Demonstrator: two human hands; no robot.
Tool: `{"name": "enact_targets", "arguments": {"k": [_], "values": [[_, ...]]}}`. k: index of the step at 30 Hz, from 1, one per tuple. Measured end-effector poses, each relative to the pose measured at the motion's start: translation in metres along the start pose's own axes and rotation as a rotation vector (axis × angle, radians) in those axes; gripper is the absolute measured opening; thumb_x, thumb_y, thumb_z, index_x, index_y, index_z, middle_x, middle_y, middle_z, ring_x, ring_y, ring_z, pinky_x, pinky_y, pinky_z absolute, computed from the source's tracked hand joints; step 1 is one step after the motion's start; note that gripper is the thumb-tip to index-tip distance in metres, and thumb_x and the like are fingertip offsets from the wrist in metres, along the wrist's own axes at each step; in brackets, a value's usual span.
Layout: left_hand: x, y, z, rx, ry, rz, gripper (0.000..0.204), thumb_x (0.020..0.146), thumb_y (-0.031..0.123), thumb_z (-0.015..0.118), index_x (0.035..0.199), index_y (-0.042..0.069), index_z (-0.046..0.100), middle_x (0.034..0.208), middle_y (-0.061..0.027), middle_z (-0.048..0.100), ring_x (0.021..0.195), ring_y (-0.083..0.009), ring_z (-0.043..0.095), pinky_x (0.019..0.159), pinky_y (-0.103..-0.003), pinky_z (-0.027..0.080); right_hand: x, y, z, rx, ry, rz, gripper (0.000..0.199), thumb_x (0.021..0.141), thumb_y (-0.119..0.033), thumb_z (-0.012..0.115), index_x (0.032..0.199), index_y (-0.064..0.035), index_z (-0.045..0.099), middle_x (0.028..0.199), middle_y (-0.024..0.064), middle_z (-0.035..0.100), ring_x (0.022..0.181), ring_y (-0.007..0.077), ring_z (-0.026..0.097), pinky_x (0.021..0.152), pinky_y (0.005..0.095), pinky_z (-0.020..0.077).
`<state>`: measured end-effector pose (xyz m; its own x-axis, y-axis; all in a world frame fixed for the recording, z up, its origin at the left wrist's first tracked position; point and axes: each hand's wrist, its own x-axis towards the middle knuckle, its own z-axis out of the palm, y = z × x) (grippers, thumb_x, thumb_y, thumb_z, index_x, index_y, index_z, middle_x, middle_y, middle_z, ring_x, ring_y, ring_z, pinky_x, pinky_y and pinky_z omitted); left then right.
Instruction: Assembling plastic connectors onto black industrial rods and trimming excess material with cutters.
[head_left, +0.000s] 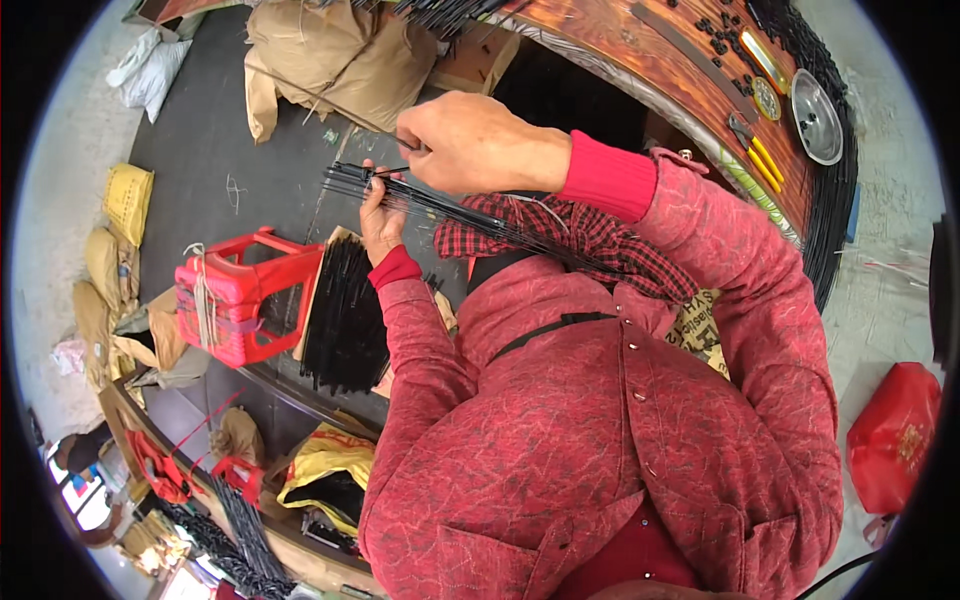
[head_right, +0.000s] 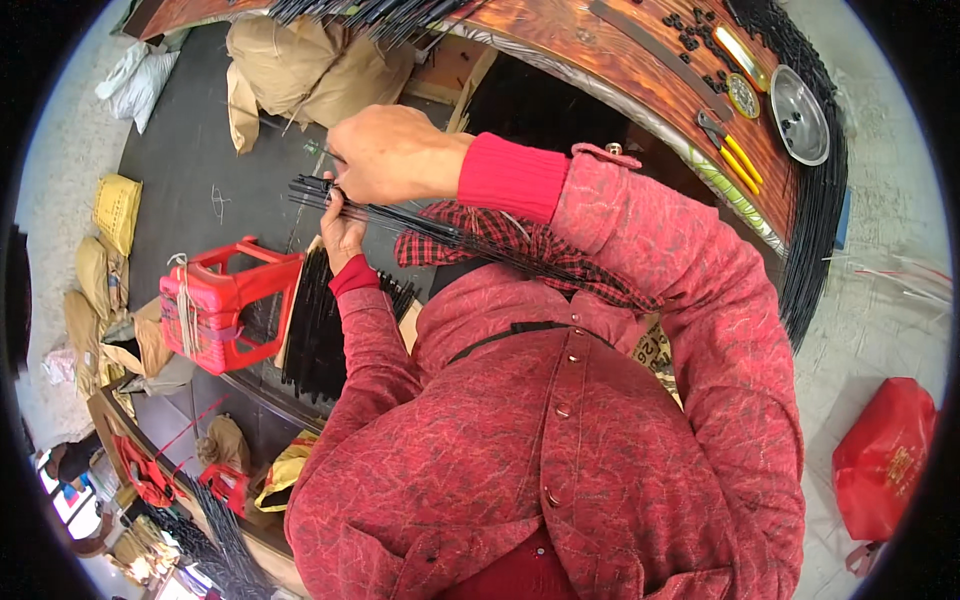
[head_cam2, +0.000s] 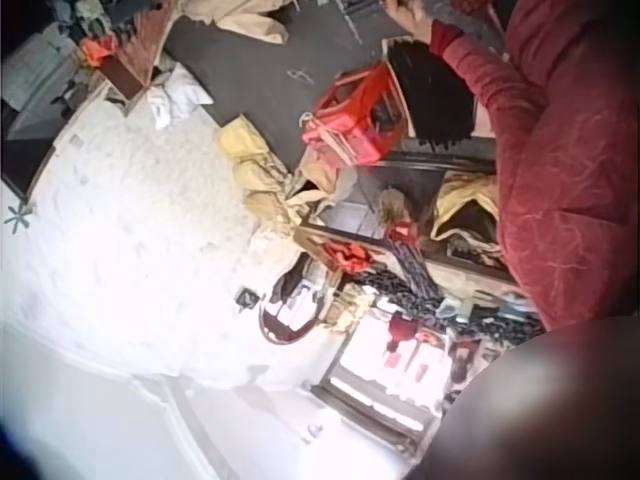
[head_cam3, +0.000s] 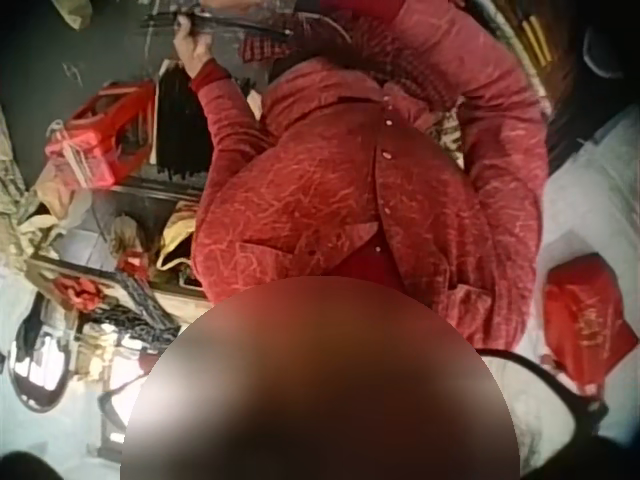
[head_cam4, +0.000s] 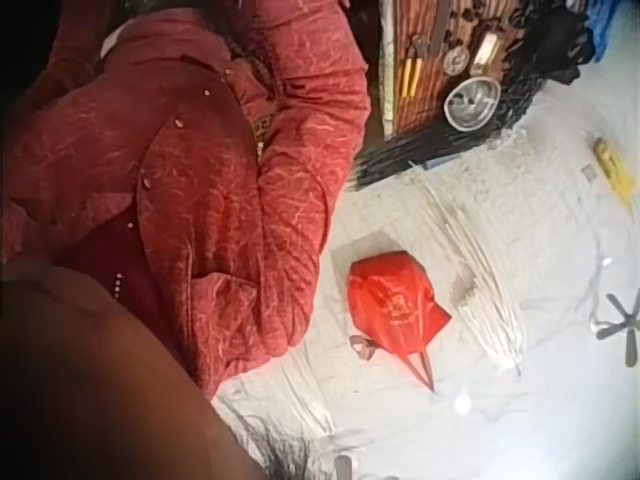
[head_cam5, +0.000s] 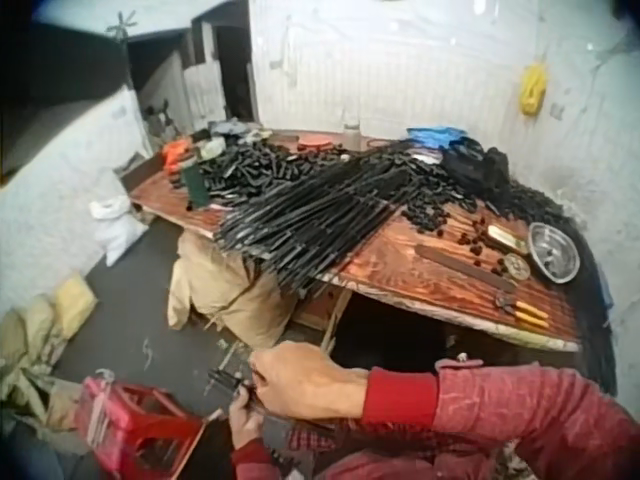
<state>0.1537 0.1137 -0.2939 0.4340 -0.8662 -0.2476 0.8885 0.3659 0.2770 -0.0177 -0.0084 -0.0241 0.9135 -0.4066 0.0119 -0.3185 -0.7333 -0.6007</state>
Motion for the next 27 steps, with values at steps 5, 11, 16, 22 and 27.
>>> {"name": "enact_targets", "arguments": {"k": [5,11,16,22,27], "values": [[-0.001,-0.005,-0.021,0.027,0.064,0.04,0.042,0.085,0.001,0.067,0.124,0.009,0.055,0.104,-0.0066,0.064,0.094,-0.0211,0.06,0.094,-0.037,0.046,0.022,-0.019,0.006,-0.12,-0.028,-0.009,0.016,0.075,-0.015,0.059,0.082,-0.0006,0.064,0.073,0.0222,0.064,0.073,0.0401,0.064,0.068,0.0488,0.0499],[0.012,-0.001,-0.074,-0.025,0.228,-0.005,0.036,0.084,-0.004,0.065,0.119,0.007,0.061,0.111,-0.0043,0.067,0.104,-0.0173,0.061,0.097,-0.032,0.046,0.036,-0.039,0.02,-0.101,0.06,-0.146,0.014,0.075,-0.012,0.06,0.08,0.0002,0.065,0.073,0.0228,0.065,0.072,0.041,0.065,0.067,0.0485,0.0521],[0.006,-0.008,-0.041,0.041,0.164,0.024,0.018,0.084,-0.001,0.065,0.101,0.005,0.065,0.101,-0.0034,0.068,0.095,-0.019,0.063,0.09,-0.033,0.049,0.047,-0.035,0.016,-0.188,0.081,-0.19,0.014,0.076,-0.014,0.061,0.082,-0.0022,0.065,0.072,0.0203,0.065,0.072,0.04,0.065,0.066,0.0494,0.0516],[0.012,-0.015,-0.046,-0.051,0.181,0.006,0.016,0.083,0.002,0.068,0.098,0.006,0.066,0.097,-0.0044,0.068,0.088,-0.0224,0.063,0.085,-0.036,0.05,0.063,-0.035,0.023,-0.238,0.142,-0.258,0.014,0.08,-0.017,0.059,0.081,-0.0048,0.066,0.071,0.0191,0.065,0.071,0.038,0.065,0.065,0.0483,0.0513],[0.012,-0.01,-0.027,0.048,0.055,0.018,0.019,0.085,0.007,0.069,0.103,0.003,0.064,0.097,-0.0077,0.067,0.092,-0.027,0.062,0.089,-0.041,0.049,0.08,-0.031,0.031,-0.217,0.099,-0.289,0.017,0.083,-0.019,0.058,0.081,-0.0041,0.066,0.072,0.0186,0.065,0.074,0.0374,0.065,0.066,0.0479,0.051]]}}
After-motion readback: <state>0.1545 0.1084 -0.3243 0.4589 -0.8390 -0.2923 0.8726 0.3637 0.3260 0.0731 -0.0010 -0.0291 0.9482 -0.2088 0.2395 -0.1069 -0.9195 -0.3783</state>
